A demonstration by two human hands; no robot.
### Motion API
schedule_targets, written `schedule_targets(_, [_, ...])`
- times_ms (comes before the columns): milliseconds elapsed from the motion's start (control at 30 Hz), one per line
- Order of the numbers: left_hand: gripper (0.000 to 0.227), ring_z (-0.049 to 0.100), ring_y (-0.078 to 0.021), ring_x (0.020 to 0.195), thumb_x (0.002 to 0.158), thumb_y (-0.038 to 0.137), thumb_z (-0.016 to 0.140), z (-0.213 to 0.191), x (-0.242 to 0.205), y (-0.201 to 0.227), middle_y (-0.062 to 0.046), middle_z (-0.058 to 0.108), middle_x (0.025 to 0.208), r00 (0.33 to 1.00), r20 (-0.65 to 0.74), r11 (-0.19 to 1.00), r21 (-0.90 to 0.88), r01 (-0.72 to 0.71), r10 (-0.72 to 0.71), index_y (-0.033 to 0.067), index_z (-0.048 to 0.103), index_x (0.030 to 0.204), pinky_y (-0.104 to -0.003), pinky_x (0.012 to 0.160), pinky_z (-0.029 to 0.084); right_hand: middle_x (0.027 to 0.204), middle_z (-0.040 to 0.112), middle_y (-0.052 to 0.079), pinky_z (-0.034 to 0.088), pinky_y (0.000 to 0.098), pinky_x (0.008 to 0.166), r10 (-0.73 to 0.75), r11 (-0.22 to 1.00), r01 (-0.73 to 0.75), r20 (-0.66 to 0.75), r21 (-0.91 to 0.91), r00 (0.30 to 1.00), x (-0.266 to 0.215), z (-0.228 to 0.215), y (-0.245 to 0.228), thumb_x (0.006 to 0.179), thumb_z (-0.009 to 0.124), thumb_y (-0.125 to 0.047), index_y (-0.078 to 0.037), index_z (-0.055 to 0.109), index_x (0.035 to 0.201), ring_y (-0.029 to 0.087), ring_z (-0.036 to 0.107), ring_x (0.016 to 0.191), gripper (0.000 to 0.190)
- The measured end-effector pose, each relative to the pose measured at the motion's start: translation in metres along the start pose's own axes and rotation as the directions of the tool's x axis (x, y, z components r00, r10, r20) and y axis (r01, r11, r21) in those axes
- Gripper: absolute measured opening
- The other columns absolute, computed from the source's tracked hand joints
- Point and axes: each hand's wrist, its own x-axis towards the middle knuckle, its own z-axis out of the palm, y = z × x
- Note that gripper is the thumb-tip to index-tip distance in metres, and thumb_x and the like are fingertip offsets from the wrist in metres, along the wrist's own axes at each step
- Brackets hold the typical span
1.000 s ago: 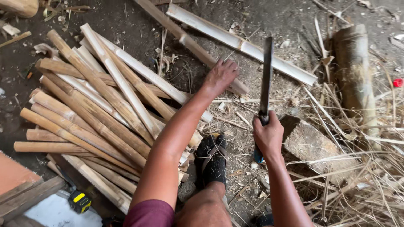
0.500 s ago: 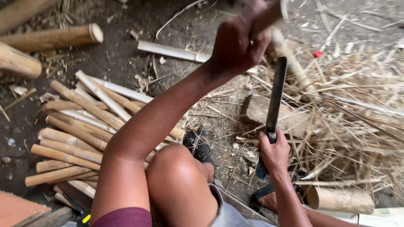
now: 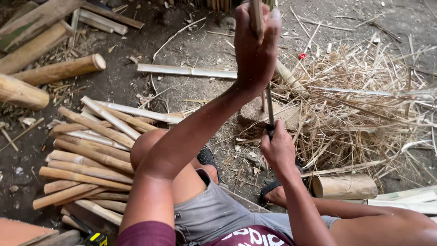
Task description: The person uses a knife to shave and shape a piece of bamboo, then measures and cuts it with a hand saw. The person works while sitting on the ground in a cluttered workshop area.
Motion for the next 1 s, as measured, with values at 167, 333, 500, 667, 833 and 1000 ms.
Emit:
schedule_targets(167, [0.022, 0.042, -0.011, 0.072, 0.112, 0.029, 0.049, -0.025, 0.016, 0.018, -0.004, 0.044, 0.088, 0.993, -0.055, 0.986, -0.123, -0.113, 0.107, 0.01, 0.045, 0.102, -0.026, 0.063, 0.04, 0.069, 0.066, 0.013, 0.046, 0.0372, 0.039, 0.245, 0.946, -0.288, 0.26, 0.146, 0.934, 0.004, -0.024, -0.015, 0.097, 0.052, -0.015, -0.004, 0.053, 0.108, 0.02, 0.057, 0.048, 0.015])
schedule_targets(333, [0.018, 0.035, -0.0094, 0.07, 0.109, 0.021, 0.037, -0.04, 0.028, 0.049, -0.004, 0.043, 0.089, 0.998, -0.037, 0.954, -0.295, -0.054, 0.045, 0.007, 0.047, 0.104, -0.03, 0.061, 0.034, 0.064, 0.063, 0.01, 0.046, 0.0353, 0.044, -0.017, 0.983, 0.021, -0.028, 0.182, 0.999, -0.012, -0.072, -0.043, 0.099, 0.062, -0.018, -0.001, 0.056, 0.101, 0.016, 0.058, 0.05, 0.019])
schedule_targets(500, [0.007, 0.04, -0.0129, 0.09, 0.101, 0.006, 0.039, -0.038, 0.025, 0.068, -0.006, 0.038, 0.1, 0.952, -0.045, 0.952, -0.043, -0.304, 0.302, 0.0077, 0.044, 0.107, -0.031, 0.074, 0.038, 0.066, 0.063, 0.011, 0.052, 0.0337, 0.047, -0.274, 0.934, 0.336, -0.357, 0.122, 0.893, -0.016, -0.067, -0.047, 0.097, 0.068, -0.012, 0.002, 0.055, 0.1, 0.014, 0.063, 0.054, 0.02])
schedule_targets(667, [0.011, 0.041, -0.0162, 0.094, 0.093, 0.009, 0.042, -0.044, 0.017, 0.07, -0.007, 0.04, 0.1, 0.943, -0.07, 0.943, -0.059, -0.328, 0.324, 0.0081, 0.043, 0.103, -0.032, 0.078, 0.04, 0.08, 0.067, 0.013, 0.054, 0.0367, 0.039, 0.217, 0.973, -0.227, 0.177, 0.041, 0.96, 0.015, -0.032, -0.035, 0.092, 0.063, -0.007, -0.001, 0.055, 0.108, 0.022, 0.064, 0.051, 0.018])
schedule_targets(833, [0.013, 0.04, -0.0151, 0.093, 0.091, 0.012, 0.044, -0.043, 0.014, 0.062, -0.006, 0.038, 0.099, 0.955, -0.054, 0.948, -0.114, -0.297, 0.293, 0.0096, 0.041, 0.103, -0.031, 0.079, 0.04, 0.068, 0.064, 0.021, 0.048, 0.0372, 0.053, -0.213, 0.974, 0.223, -0.175, 0.04, 0.961, -0.003, -0.054, -0.032, 0.089, 0.073, -0.007, 0.003, 0.058, 0.099, 0.027, 0.066, 0.058, 0.02])
schedule_targets(1000, [0.012, 0.04, -0.0145, 0.093, 0.095, 0.01, 0.044, -0.046, 0.008, 0.062, -0.007, 0.039, 0.103, 0.975, 0.002, 0.964, -0.15, -0.218, 0.221, 0.0078, 0.043, 0.107, -0.031, 0.078, 0.042, 0.059, 0.061, 0.013, 0.05, 0.0321, 0.049, -0.212, 0.942, 0.298, -0.422, 0.151, 0.882, -0.024, -0.043, -0.018, 0.092, 0.07, -0.01, 0.0, 0.057, 0.092, 0.014, 0.063, 0.053, 0.016])
